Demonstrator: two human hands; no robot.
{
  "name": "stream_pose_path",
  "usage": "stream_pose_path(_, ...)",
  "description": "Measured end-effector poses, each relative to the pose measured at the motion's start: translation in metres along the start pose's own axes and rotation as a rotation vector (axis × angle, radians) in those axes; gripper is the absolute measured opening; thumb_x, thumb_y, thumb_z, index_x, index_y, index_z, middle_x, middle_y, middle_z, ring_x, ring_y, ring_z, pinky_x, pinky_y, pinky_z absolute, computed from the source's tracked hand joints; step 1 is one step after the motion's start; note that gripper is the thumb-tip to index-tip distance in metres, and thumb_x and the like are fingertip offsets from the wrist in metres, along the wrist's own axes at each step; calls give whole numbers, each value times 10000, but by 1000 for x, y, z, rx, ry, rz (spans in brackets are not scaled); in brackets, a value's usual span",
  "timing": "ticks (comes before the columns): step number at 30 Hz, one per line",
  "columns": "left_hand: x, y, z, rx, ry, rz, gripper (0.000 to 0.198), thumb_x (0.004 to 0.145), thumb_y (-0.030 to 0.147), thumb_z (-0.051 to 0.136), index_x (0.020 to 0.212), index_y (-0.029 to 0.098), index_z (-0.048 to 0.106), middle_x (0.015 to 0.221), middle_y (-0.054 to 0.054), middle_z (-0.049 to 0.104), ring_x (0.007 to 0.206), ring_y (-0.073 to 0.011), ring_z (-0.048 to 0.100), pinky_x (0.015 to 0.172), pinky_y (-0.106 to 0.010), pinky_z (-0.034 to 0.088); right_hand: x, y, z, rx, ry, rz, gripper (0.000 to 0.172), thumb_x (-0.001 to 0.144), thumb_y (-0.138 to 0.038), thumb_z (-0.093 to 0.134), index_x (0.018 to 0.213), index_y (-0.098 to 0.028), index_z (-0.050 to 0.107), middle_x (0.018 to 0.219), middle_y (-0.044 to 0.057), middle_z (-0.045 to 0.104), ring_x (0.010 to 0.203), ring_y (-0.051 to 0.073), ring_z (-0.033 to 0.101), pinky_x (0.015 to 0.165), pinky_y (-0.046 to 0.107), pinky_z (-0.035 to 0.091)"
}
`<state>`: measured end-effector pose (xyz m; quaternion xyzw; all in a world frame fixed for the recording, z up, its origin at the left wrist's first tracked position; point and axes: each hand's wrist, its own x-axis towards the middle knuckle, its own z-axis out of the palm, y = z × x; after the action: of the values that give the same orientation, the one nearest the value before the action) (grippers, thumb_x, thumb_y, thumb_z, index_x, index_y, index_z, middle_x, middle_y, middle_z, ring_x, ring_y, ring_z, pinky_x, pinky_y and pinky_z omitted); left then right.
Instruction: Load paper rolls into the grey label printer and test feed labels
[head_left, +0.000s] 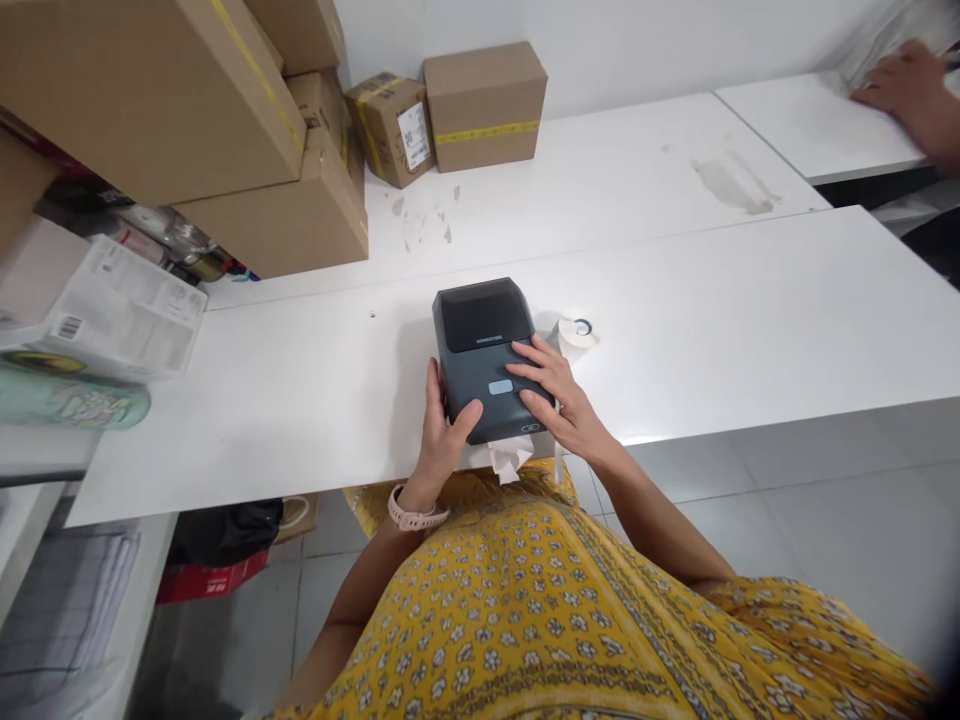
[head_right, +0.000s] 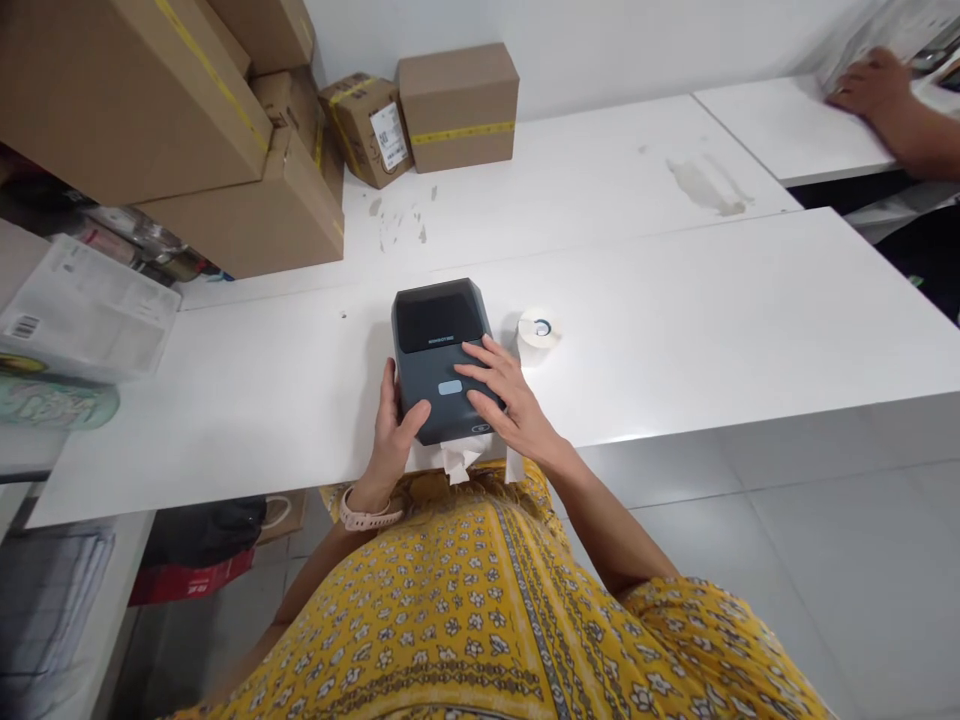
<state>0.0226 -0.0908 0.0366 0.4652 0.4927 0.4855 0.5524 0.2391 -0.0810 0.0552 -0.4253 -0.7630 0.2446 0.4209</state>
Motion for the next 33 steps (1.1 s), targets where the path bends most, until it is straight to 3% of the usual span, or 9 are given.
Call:
stream_pose_path(6,-14,-4,-4,34,42,33,905,900,561,738,1654,336,291,1778,-88,277,1623,-336,324,1280,-496,393,-1,2,2,-5,11,13,389,1104,-400,454,1460,-346,601,1600,23,575,1622,263,348,1317,613,330)
stream_pose_path(8,-32,-9,-8,84,210,51,692,926,558,703,1532,310,480,1646,-103,489,1482,-305,515,1152,-436,506,0,3,2,-6,20,-6,404,1115,-426,407,1454,-332,604,1587,35,589,1611,262,367,1308,609,339)
stream_pose_path(10,-52,-15,-12,140,408,71,400,967,575,622,1163,234,696,1223,-93,733,1103,-237,695,925,-354,572,1,2,2,-1,29,-14,434,1124,-470,348,1430,-324,619,1566,42,607,1600,262,382,1298,601,348)
stream_pose_path(11,-60,-16,-14,159,367,28,399,973,589,593,961,208,713,998,-72,744,911,-203,691,814,-322,561,1,2,3,-2,33,-11,457,1125,-495,320,1412,-321,630,1557,43,613,1598,263,382,1295,599,348)
stream_pose_path(13,-68,-16,-15,128,44,-175,505,954,635,580,753,183,687,746,-48,684,681,-161,617,663,-292,507,2,0,4,-15,39,3,498,1120,-541,283,1373,-318,650,1547,43,615,1600,269,370,1295,597,334)
stream_pose_path(15,-66,-13,-10,-6,-332,-424,586,926,700,561,760,160,714,693,-53,676,592,-141,587,594,-279,475,2,0,6,-31,41,16,512,1114,-568,280,1352,-319,658,1549,42,606,1608,272,350,1300,593,315)
stream_pose_path(17,-56,-8,0,-160,-510,-581,641,897,754,546,842,144,736,699,-55,682,552,-128,581,558,-265,461,2,0,7,-35,35,22,500,1114,-565,287,1359,-326,651,1560,35,594,1617,267,329,1306,582,300)
stream_pose_path(24,-43,2,34,-207,-436,-553,625,840,739,656,950,133,758,727,-54,728,559,-142,631,577,-275,507,1,2,7,-33,16,14,477,1122,-525,288,1380,-325,636,1580,26,581,1620,258,321,1308,579,293)
stream_pose_path(33,-46,-2,35,41,-437,-373,680,956,751,486,909,144,790,798,-105,803,713,-239,727,768,-376,582,0,-1,4,-28,17,-5,458,1110,-550,329,1328,-332,667,1567,31,594,1615,271,326,1292,584,303)
